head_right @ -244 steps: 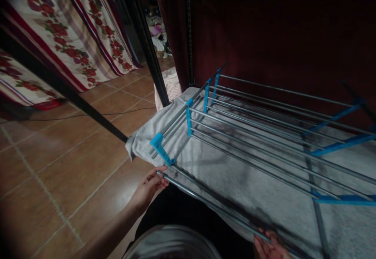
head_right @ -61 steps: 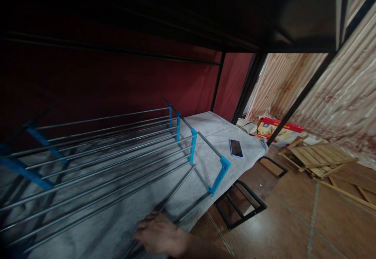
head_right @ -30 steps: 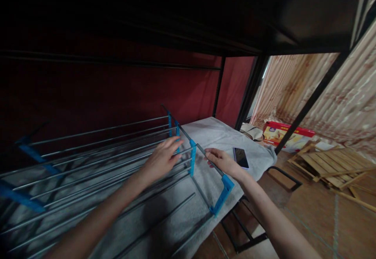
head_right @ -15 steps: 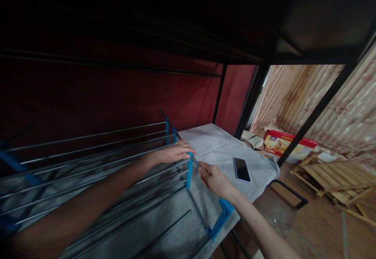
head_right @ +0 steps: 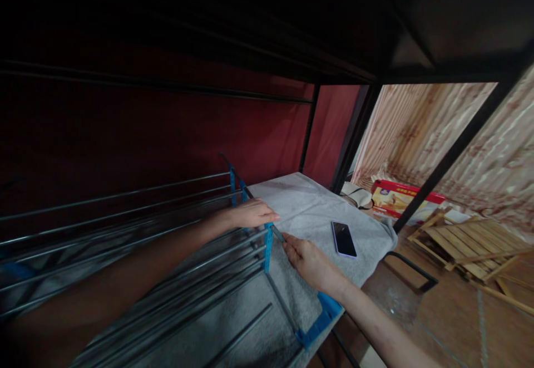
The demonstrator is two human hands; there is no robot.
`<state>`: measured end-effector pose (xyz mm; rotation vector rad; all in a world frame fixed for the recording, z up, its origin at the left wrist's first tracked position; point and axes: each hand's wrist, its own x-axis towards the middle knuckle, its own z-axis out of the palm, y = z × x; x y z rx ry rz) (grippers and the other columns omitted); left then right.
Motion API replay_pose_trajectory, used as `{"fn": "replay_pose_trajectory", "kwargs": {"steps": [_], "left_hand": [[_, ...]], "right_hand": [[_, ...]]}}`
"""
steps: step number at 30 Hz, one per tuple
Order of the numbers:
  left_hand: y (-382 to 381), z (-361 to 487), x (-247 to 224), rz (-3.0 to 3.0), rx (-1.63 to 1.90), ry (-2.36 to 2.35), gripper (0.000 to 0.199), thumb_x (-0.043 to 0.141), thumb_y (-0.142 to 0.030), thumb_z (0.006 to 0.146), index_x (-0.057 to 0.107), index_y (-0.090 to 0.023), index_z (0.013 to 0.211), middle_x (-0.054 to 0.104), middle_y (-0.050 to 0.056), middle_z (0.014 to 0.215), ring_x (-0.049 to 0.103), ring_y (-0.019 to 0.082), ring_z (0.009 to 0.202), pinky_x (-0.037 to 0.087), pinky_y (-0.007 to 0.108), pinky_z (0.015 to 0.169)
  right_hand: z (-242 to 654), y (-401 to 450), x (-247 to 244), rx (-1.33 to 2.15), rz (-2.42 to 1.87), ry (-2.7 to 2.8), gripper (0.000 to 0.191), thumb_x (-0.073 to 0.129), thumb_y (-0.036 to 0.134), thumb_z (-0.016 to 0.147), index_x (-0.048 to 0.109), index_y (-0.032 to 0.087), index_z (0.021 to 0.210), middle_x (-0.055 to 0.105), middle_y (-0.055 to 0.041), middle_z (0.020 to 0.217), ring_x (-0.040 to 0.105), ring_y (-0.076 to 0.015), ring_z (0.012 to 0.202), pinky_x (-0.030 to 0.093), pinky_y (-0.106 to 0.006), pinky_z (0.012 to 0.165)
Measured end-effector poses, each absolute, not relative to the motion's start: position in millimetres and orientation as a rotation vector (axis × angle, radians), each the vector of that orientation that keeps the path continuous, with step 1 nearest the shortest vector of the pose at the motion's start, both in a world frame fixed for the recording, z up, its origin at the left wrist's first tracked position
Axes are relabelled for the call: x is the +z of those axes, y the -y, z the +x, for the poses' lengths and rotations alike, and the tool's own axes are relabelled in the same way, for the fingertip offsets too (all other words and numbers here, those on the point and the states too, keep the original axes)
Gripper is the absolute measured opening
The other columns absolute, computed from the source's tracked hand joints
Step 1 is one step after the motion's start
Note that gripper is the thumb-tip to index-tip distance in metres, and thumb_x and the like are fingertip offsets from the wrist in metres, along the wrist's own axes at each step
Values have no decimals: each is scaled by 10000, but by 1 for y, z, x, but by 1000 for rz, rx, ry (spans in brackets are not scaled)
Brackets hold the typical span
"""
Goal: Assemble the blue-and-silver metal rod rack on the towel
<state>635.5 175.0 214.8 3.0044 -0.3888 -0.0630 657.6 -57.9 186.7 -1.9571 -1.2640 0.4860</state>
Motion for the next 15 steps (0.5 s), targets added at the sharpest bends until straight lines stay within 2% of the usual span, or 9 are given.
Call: {"fn": "replay_pose_trajectory", "kwargs": {"steps": [3, 8, 10, 12, 15], "left_hand": [[-167, 640, 211, 3092, -6, 215, 727, 200, -616, 968, 739, -160, 792, 703, 119, 734, 665, 246, 786, 408, 296, 665], [-161, 643, 203, 3110, 148, 115, 750, 186, -581, 983, 754, -132, 789, 714, 157, 757, 690, 277, 817, 452, 327, 711], [-160, 643, 202, 3114, 170, 80, 735, 204, -568, 987, 758, -124, 798, 720, 167, 776, 695, 286, 832, 469, 337, 732], [-160, 643, 201, 3119, 179, 56, 723, 217, -561, 989, 763, -124, 808, 725, 172, 793, 698, 290, 850, 482, 343, 752], [-158, 644, 201, 3120, 196, 35, 714, 223, -557, 989, 767, -127, 825, 731, 174, 818, 702, 297, 877, 495, 355, 778]], "right_hand": [[655, 58, 188, 450, -1999, 1287, 511, 325, 437, 996, 531, 163, 1375, 690, -117, 1140, 661, -247, 1006, 489, -363, 896], [653, 59, 189, 406, -2108, 1300, 533, 303, 451, 1001, 518, 146, 1381, 700, -132, 1086, 675, -237, 934, 499, -343, 831], [653, 60, 189, 441, -2127, 1278, 536, 299, 449, 1002, 504, 139, 1389, 706, -103, 947, 672, -196, 792, 504, -310, 752], [653, 60, 189, 545, -2137, 1226, 540, 289, 442, 1006, 467, 128, 1409, 647, -35, 751, 602, -140, 587, 485, -267, 625], [652, 60, 189, 654, -2121, 1151, 528, 284, 425, 1008, 433, 127, 1418, 570, 14, 686, 494, -96, 466, 424, -231, 501]]}}
